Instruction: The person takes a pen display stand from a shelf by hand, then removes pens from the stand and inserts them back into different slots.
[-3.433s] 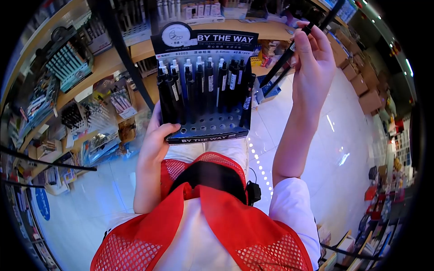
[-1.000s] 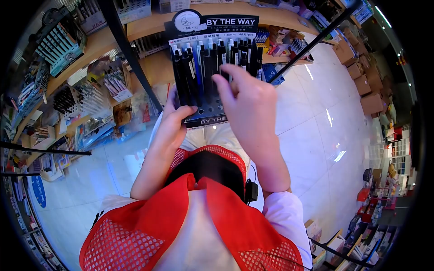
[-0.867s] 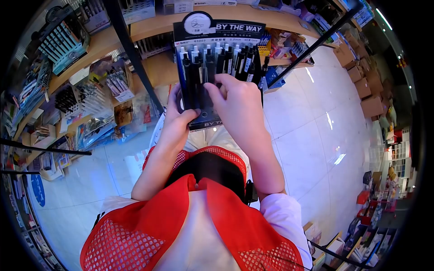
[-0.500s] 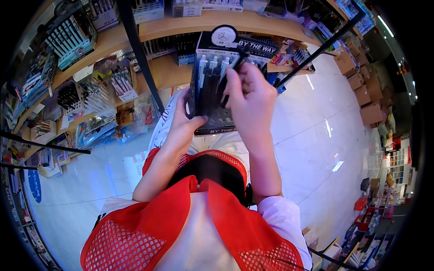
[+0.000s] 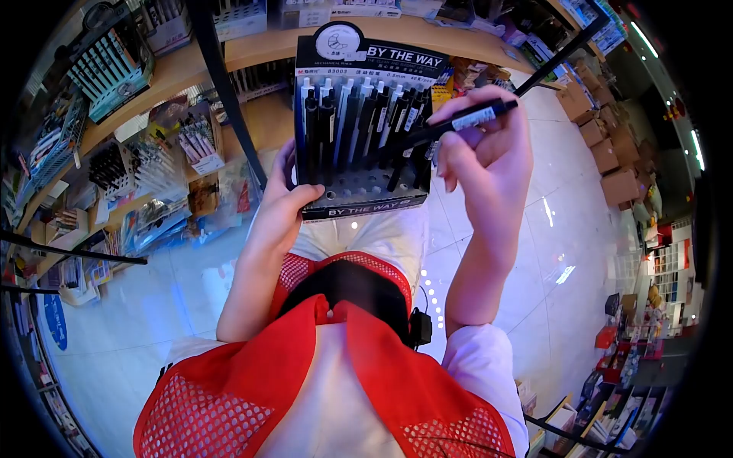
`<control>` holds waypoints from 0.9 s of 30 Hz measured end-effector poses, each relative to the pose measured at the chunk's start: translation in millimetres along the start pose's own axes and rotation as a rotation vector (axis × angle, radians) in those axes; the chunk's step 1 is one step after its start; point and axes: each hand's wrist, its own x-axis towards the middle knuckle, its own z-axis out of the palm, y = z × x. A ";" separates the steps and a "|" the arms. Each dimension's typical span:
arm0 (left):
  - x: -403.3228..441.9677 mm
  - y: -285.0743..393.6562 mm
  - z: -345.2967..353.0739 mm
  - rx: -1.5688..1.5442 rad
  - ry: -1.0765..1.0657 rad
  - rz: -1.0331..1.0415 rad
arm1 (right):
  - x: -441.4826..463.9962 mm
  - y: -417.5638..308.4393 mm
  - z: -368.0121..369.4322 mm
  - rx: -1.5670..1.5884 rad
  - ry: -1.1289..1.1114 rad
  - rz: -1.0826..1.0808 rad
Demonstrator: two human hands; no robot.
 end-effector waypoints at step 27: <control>2.9 3.5 -1.1 0.036 -0.031 -0.039 | 15.6 16.0 -4.8 -0.151 -0.006 0.042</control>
